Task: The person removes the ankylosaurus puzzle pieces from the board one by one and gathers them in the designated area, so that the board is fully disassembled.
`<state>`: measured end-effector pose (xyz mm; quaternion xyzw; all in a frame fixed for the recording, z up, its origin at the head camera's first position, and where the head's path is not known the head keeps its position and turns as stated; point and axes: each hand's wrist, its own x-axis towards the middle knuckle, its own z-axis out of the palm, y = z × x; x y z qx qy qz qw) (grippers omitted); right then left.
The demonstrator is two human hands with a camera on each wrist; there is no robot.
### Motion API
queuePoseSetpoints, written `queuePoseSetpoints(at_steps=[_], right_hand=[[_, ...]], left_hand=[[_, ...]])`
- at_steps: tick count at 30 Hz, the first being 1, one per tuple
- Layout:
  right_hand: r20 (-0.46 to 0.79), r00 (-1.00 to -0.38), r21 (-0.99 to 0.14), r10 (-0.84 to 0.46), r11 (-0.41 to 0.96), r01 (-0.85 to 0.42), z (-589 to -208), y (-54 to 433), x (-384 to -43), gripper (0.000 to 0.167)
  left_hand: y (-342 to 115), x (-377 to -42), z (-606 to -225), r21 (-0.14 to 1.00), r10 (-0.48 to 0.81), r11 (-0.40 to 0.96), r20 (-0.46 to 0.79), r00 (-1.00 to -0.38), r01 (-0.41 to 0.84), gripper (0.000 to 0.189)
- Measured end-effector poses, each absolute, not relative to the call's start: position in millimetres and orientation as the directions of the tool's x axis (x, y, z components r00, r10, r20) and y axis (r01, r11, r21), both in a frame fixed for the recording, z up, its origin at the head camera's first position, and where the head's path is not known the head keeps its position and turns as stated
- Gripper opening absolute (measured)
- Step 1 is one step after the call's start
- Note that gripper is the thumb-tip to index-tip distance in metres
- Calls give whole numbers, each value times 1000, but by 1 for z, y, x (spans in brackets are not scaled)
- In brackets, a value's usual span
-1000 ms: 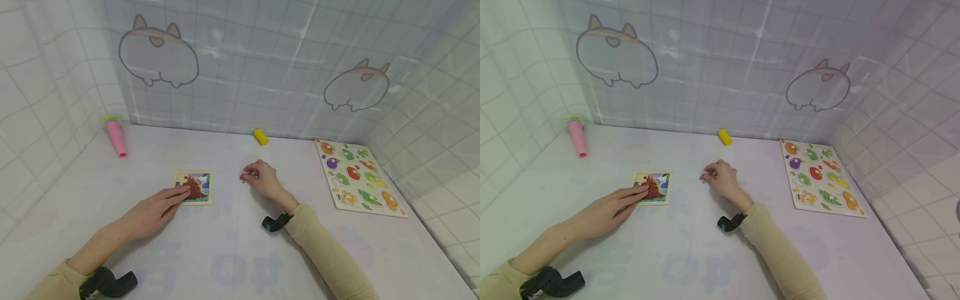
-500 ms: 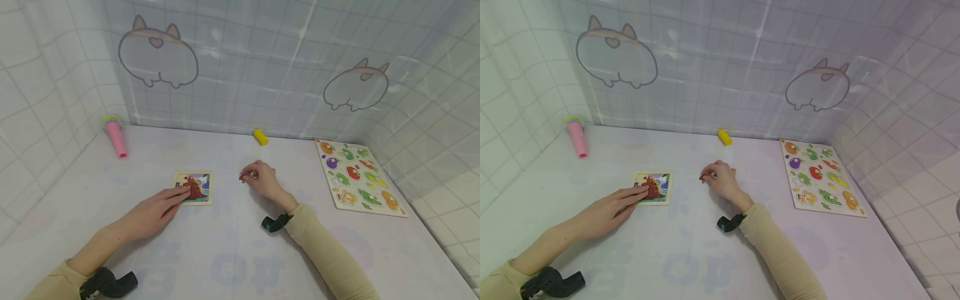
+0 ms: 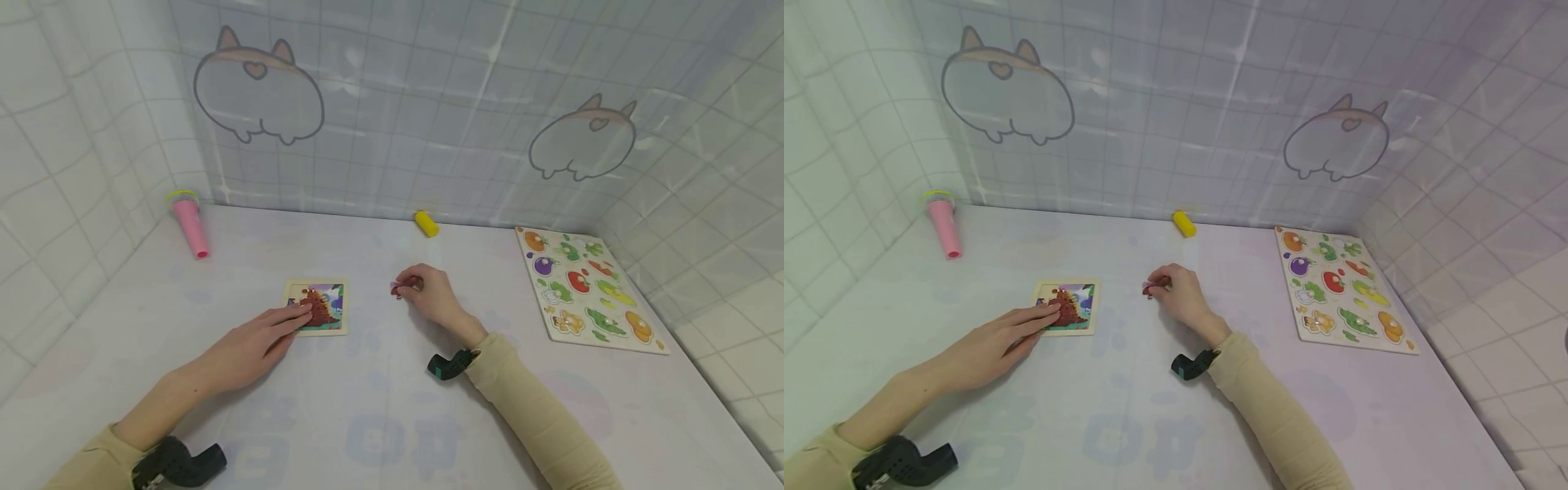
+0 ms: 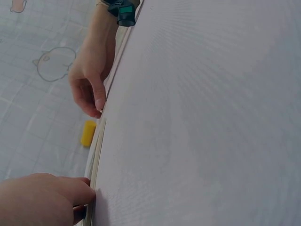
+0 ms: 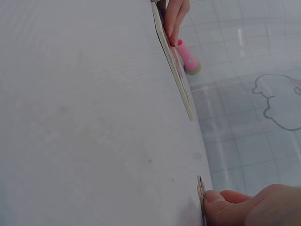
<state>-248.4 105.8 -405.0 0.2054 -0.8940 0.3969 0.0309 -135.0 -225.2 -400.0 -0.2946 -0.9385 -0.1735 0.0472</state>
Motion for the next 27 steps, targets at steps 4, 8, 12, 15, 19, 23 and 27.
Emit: queuePoseSetpoints(at_steps=[4, 8, 12, 15, 19, 23, 27], right_hand=[[218, -910, -704, -353, 589, -397, -404, 106, -249, 14], [219, -907, -708, -359, 581, -402, -404, 106, -249, 12], [215, -908, -705, -358, 587, -399, -404, 106, -249, 12], [204, -912, -700, -355, 598, -389, -404, 106, -249, 13], [202, -914, -694, -351, 608, -386, -403, 105, -248, 13], [215, -916, -695, -339, 606, -387, -401, 105, -248, 14], [244, -918, -695, -314, 603, -391, -399, 106, -246, 15]], left_hand=[[-225, -135, -399, 308, 529, 772, 175, -830, 557, 45], [-225, -134, -396, 314, 526, 771, 176, -832, 554, 45], [-225, -133, -394, 315, 528, 769, 176, -831, 556, 45], [-225, -133, -395, 316, 526, 771, 174, -833, 553, 45], [-225, -133, -396, 315, 526, 771, 177, -832, 554, 46], [-225, -132, -397, 315, 527, 770, 176, -831, 555, 45], [-224, -132, -398, 312, 525, 772, 178, -832, 553, 45]])
